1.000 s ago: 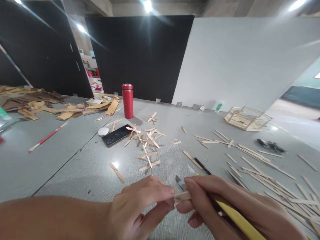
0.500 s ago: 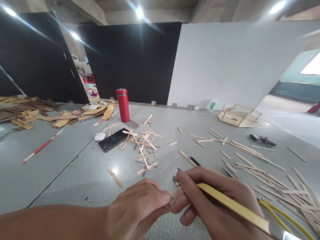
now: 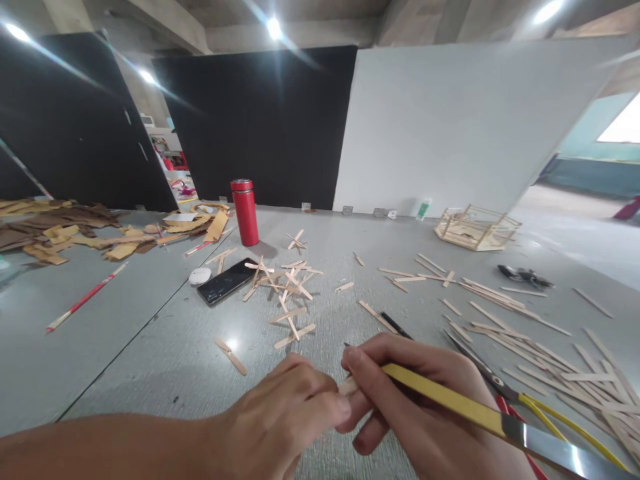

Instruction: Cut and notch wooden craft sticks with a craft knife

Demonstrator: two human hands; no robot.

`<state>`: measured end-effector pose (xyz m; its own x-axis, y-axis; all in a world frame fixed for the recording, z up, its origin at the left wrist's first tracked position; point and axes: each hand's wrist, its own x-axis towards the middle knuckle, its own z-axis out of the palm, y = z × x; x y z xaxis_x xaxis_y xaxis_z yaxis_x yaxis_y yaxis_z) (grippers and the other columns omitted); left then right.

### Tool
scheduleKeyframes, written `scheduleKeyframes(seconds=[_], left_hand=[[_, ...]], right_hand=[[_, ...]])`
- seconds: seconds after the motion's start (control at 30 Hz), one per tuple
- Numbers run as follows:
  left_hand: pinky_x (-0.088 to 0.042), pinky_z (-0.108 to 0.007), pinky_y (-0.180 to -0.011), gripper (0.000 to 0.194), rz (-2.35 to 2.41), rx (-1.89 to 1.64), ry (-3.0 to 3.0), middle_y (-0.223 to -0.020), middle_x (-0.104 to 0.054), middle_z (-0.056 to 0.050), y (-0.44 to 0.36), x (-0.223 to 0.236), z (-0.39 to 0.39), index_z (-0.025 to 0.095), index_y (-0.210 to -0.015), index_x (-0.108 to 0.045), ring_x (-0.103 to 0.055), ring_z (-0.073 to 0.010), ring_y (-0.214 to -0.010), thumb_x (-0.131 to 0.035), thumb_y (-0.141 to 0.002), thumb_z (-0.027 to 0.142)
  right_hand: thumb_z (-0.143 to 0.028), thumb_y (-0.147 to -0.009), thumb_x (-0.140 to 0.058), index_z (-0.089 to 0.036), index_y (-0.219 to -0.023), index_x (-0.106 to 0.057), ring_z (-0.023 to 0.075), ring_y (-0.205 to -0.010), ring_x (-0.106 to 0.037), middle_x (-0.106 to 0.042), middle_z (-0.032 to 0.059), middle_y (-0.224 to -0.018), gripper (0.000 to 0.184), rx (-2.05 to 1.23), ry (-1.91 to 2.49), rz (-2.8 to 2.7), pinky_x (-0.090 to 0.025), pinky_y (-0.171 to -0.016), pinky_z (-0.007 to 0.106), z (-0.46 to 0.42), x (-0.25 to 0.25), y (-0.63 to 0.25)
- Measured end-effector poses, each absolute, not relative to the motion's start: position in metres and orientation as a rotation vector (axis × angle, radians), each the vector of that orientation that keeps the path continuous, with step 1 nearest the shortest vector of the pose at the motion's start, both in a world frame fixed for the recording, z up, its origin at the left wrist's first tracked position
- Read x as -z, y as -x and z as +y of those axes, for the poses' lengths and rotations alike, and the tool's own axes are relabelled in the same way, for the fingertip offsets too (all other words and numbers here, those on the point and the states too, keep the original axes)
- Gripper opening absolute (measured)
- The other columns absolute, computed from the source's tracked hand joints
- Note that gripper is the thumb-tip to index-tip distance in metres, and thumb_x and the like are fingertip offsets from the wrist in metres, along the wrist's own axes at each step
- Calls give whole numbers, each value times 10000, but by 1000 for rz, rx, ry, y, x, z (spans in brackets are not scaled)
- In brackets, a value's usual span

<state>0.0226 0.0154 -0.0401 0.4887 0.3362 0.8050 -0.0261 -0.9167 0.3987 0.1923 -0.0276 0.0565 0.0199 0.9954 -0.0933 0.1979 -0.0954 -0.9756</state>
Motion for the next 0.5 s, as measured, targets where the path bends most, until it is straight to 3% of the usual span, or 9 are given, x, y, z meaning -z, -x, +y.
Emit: scheduleKeyframes(seconds=[0.27, 0.5], left_hand=[[-518, -340, -769, 431, 253, -1496, -2290, -850, -539, -21, -27, 35, 16, 251, -1356, -401, -515, -167, -770, -427, -1001, 8], [-520, -358, -862, 673, 201, -1625, -2026, -933, -574, -16, -25, 43, 16, 243, -1428, -396, -550, -149, -846, -490, -884, -142]], right_hand=[[-417, -930, -673, -237, -704, -681, 128, -492, -688, -750, 14, -607, 289, -1119, 1448, -1312, -550, -499, 181, -27, -55, -192], [-432, -926, -697, -243, -731, -726, 132, -469, -705, -772, 15, -627, 273, -1108, 1318, -1371, -571, -458, 159, -21, -46, -200]])
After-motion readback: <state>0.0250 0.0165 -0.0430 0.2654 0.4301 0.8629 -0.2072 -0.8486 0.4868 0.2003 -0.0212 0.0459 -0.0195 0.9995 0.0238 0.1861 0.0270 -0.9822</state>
